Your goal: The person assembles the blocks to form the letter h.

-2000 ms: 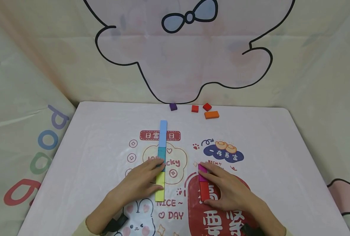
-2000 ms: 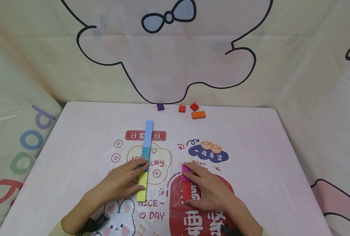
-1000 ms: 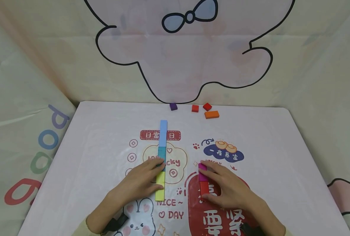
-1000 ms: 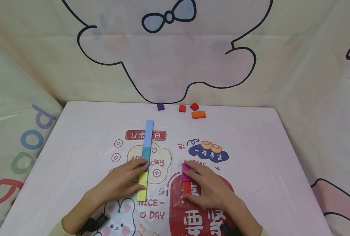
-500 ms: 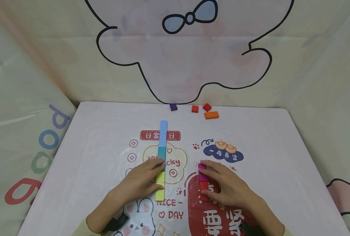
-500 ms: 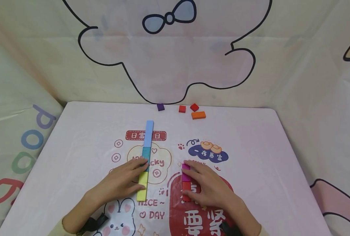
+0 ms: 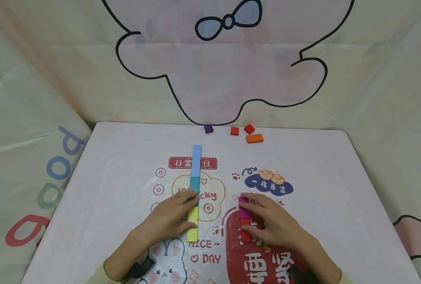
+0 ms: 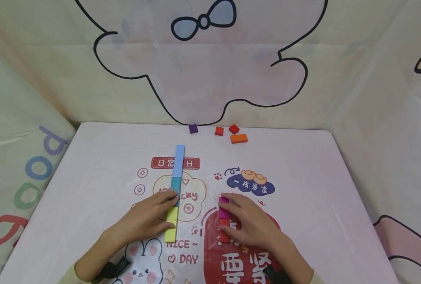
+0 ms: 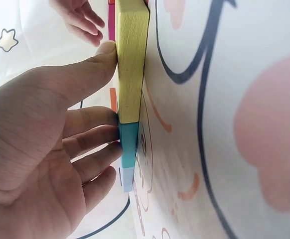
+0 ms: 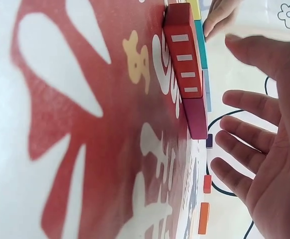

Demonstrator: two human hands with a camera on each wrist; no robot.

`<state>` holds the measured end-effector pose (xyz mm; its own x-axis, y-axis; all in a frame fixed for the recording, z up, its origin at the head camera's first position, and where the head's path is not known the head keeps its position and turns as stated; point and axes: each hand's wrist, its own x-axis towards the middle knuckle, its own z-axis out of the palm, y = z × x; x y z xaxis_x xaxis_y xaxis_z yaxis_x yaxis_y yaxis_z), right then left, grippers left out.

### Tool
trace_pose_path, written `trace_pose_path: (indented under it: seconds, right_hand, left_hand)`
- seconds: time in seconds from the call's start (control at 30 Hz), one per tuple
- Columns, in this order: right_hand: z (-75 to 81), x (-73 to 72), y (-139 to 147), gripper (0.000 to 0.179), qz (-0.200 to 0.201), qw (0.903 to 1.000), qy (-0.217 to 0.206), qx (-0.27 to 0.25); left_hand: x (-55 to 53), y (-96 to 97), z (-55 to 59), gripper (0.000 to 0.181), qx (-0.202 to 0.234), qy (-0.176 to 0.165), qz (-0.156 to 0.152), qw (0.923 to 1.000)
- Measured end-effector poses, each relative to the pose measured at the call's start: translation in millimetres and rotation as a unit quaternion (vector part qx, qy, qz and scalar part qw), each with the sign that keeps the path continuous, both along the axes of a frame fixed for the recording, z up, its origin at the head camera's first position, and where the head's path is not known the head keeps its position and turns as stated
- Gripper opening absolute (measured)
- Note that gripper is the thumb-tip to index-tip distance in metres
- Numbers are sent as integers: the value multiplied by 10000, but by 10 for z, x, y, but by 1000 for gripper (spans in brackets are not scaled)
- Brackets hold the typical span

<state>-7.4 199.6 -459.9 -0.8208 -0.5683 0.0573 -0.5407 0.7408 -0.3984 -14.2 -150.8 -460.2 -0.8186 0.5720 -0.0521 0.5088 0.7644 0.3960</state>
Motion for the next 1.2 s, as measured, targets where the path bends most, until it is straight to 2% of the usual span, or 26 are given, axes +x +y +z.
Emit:
trace_pose_path:
  seconds: [0.47,0.77,1.2]
  right_hand:
    - [35,-215,-80,60,-67,9991,-120,-411]
    - [21,-480,-105,57,-122,9983,-60,-575]
    - [52,-841,-129,53,-261,9957,-340,-826]
  left_hand:
    - [-10,4,0,80,-35,-114,-21,9999]
    - [-14,-3,11,79,-41,-99,-32,9999]
    - [-14,1,5,79,-42,-129,-11,9999]
